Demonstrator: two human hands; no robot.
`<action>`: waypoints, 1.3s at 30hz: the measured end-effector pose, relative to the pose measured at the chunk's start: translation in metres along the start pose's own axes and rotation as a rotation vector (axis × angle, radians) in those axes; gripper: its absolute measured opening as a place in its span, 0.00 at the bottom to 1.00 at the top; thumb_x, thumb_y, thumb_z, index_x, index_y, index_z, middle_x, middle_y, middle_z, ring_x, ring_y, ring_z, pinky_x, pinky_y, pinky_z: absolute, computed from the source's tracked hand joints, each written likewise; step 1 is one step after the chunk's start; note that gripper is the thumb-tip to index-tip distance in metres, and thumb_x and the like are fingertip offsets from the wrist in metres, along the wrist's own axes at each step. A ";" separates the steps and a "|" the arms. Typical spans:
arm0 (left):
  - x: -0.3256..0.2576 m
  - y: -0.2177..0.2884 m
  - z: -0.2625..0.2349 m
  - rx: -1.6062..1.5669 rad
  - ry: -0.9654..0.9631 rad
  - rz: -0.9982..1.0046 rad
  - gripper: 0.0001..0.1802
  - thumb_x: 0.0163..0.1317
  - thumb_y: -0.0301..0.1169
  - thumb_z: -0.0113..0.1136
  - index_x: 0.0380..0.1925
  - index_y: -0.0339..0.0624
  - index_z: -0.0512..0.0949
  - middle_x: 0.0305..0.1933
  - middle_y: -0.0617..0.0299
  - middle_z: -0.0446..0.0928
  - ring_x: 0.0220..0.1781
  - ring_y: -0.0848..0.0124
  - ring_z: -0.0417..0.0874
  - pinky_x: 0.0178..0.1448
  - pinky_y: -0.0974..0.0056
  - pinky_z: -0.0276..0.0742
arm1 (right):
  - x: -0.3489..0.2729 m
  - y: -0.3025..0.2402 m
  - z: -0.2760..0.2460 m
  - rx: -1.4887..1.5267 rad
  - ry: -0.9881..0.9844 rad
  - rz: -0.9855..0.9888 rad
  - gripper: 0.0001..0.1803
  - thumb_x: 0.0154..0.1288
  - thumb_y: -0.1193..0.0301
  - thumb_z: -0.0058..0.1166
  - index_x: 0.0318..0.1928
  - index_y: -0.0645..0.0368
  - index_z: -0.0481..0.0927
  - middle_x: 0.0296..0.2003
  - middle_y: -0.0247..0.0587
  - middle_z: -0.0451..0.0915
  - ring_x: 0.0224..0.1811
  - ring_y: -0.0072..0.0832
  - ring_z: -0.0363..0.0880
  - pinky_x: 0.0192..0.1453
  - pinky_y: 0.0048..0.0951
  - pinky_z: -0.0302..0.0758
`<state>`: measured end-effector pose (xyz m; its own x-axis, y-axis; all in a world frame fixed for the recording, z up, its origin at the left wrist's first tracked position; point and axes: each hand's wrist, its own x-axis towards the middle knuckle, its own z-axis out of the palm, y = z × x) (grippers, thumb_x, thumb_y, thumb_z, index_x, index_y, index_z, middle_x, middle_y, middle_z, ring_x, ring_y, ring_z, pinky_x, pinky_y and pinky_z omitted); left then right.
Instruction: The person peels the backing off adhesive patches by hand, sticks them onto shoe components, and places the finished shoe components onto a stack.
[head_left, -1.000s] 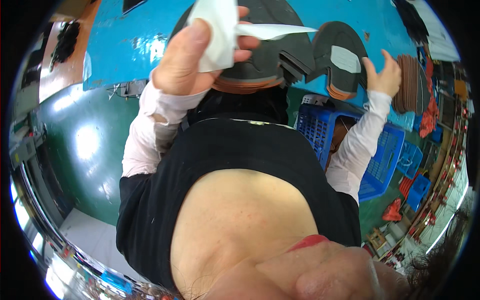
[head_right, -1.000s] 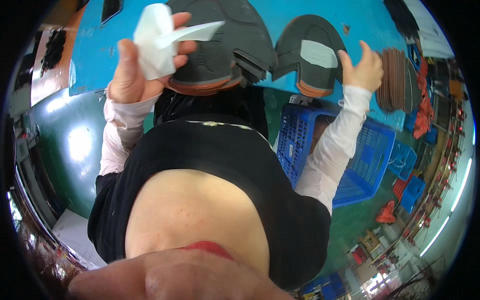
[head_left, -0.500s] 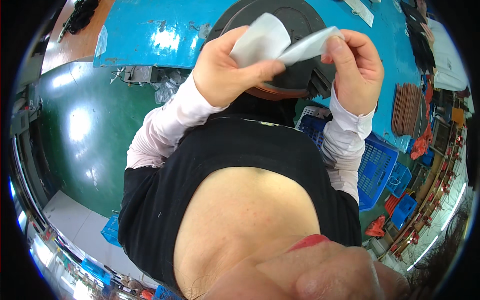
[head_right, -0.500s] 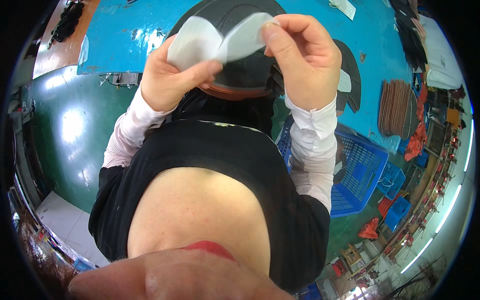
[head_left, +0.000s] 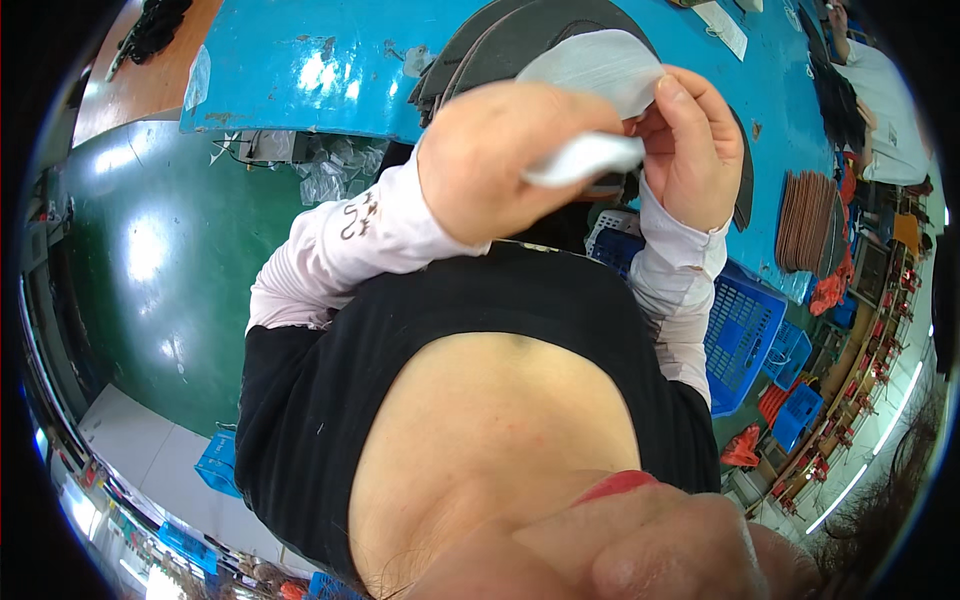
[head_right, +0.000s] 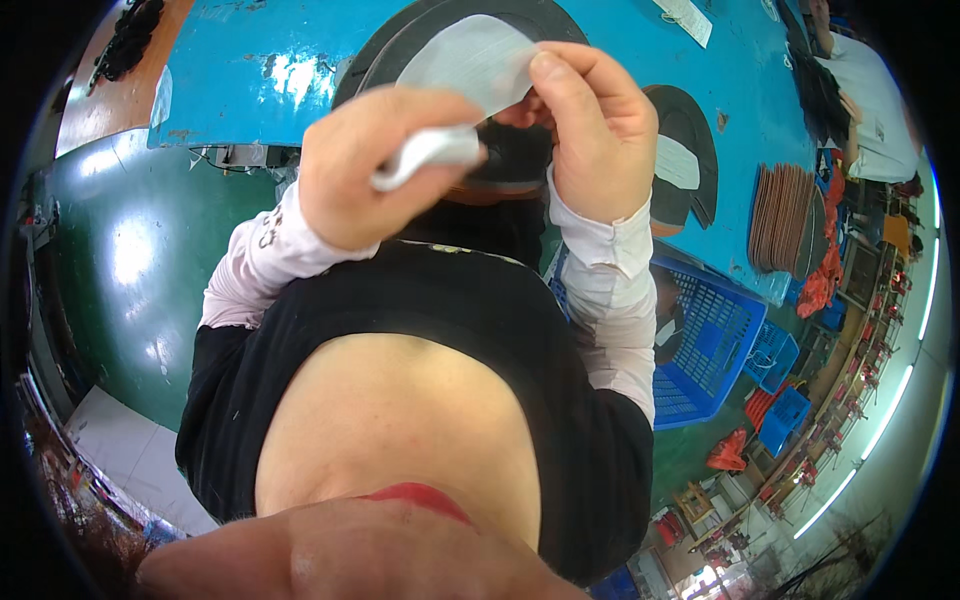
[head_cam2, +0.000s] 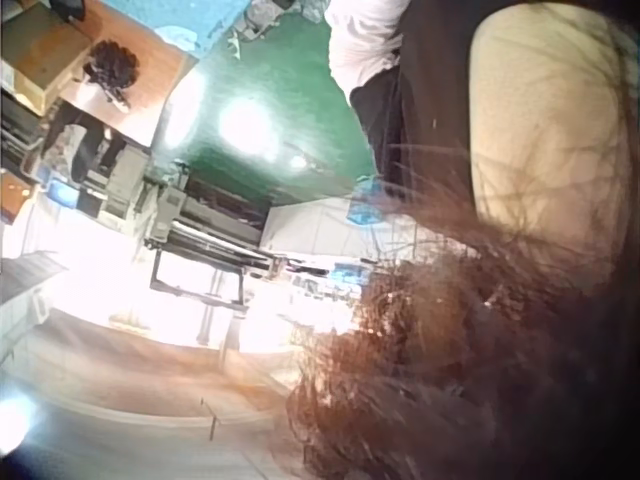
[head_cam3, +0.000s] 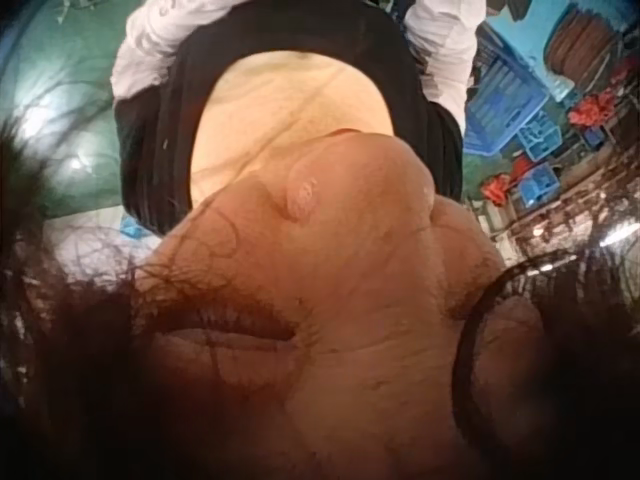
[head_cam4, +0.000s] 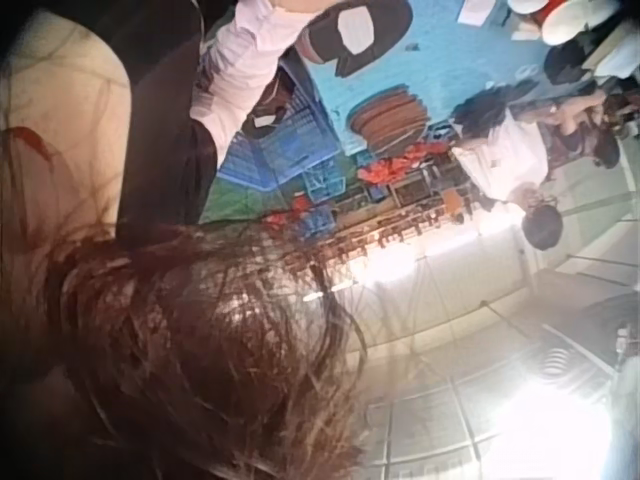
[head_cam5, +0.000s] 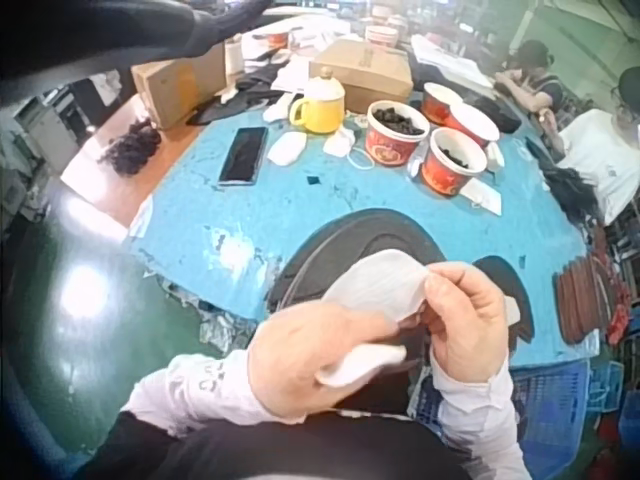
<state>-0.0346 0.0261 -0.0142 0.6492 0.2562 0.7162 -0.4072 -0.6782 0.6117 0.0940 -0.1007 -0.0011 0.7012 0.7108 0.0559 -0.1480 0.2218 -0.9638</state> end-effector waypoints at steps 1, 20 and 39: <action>0.002 -0.001 -0.002 0.033 -0.006 -0.060 0.19 0.44 0.22 0.70 0.40 0.42 0.80 0.27 0.61 0.76 0.27 0.65 0.78 0.33 0.68 0.73 | -0.003 0.001 0.001 0.003 0.000 0.000 0.09 0.65 0.73 0.52 0.41 0.67 0.79 0.30 0.39 0.80 0.30 0.23 0.78 0.36 0.23 0.76; -0.004 -0.006 0.015 -0.241 0.030 -0.273 0.13 0.51 0.18 0.65 0.39 0.34 0.80 0.40 0.57 0.78 0.41 0.70 0.79 0.42 0.70 0.75 | -0.019 0.017 -0.005 0.335 -0.143 0.098 0.10 0.66 0.72 0.53 0.43 0.67 0.78 0.37 0.43 0.82 0.38 0.26 0.81 0.46 0.25 0.78; -0.003 0.004 0.026 -0.398 0.082 -0.477 0.08 0.55 0.16 0.60 0.36 0.31 0.79 0.41 0.57 0.80 0.36 0.73 0.80 0.42 0.71 0.77 | -0.027 0.007 -0.007 -0.254 -0.095 -0.225 0.07 0.66 0.77 0.51 0.41 0.67 0.78 0.34 0.40 0.81 0.35 0.21 0.80 0.41 0.19 0.75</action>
<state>-0.0215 0.0046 -0.0230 0.7732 0.5305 0.3474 -0.3030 -0.1720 0.9373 0.0784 -0.1231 -0.0109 0.6267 0.7244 0.2871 0.1901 0.2152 -0.9579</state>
